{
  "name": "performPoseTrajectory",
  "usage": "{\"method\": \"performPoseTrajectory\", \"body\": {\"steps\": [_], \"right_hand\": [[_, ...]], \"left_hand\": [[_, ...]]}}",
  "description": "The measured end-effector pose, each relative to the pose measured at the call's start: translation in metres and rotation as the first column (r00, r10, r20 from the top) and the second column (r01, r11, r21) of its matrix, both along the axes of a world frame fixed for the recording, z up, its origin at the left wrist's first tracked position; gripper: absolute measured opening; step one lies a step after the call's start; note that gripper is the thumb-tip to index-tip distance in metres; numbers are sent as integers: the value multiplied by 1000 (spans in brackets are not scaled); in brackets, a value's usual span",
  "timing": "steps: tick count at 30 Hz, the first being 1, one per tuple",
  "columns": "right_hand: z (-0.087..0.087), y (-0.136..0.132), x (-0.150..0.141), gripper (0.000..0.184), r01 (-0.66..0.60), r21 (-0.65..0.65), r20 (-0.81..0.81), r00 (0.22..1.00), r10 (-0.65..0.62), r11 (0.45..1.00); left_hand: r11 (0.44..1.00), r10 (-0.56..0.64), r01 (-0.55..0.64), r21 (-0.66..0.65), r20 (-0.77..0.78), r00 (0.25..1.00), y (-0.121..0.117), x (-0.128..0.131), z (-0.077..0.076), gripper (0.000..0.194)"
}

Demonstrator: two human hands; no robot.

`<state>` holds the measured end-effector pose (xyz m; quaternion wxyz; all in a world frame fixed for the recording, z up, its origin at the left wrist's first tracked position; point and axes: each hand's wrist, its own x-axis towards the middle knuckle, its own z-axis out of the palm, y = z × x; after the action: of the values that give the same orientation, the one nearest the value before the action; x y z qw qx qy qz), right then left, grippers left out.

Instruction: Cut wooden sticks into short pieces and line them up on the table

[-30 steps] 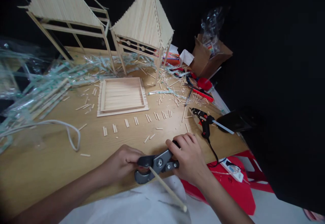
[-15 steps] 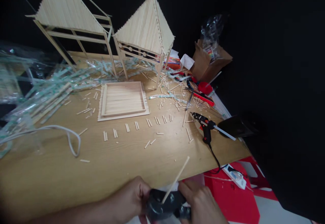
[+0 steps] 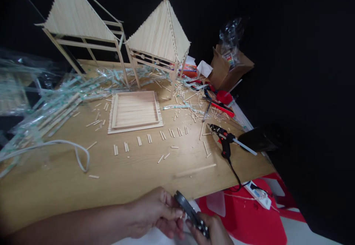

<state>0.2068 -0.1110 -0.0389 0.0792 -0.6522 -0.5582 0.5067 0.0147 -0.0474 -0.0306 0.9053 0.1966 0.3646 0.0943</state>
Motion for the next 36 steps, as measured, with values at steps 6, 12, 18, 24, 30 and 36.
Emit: {"method": "performPoseTrajectory", "body": {"steps": [6, 12, 18, 24, 30, 36], "right_hand": [[10, 15, 2, 38, 83, 166, 2, 996, -85, 983], [38, 55, 16, 19, -61, 380, 274, 961, -49, 923], [36, 126, -1, 18, -318, 556, 525, 851, -27, 768], [24, 156, -9, 12, -436, 480, 642, 766, 34, 761], [30, 152, 10, 16, -384, 493, 502, 858, 105, 781], [76, 143, 23, 24, -472, 460, 294, 880, 372, 752]], "left_hand": [[993, 12, -10, 116, -15, 1000, 26, -1, 2, 32], [952, 145, -134, 275, -22, 989, 48, -24, -3, 35], [909, 250, -236, 345, 6, 968, 58, -37, 1, 30], [892, 260, -276, 359, 93, 961, 58, -38, -6, 30], [891, 279, -288, 349, 78, 957, 61, -39, -10, 35], [948, 245, -264, 177, 121, 962, 68, -43, -8, 31]]}}
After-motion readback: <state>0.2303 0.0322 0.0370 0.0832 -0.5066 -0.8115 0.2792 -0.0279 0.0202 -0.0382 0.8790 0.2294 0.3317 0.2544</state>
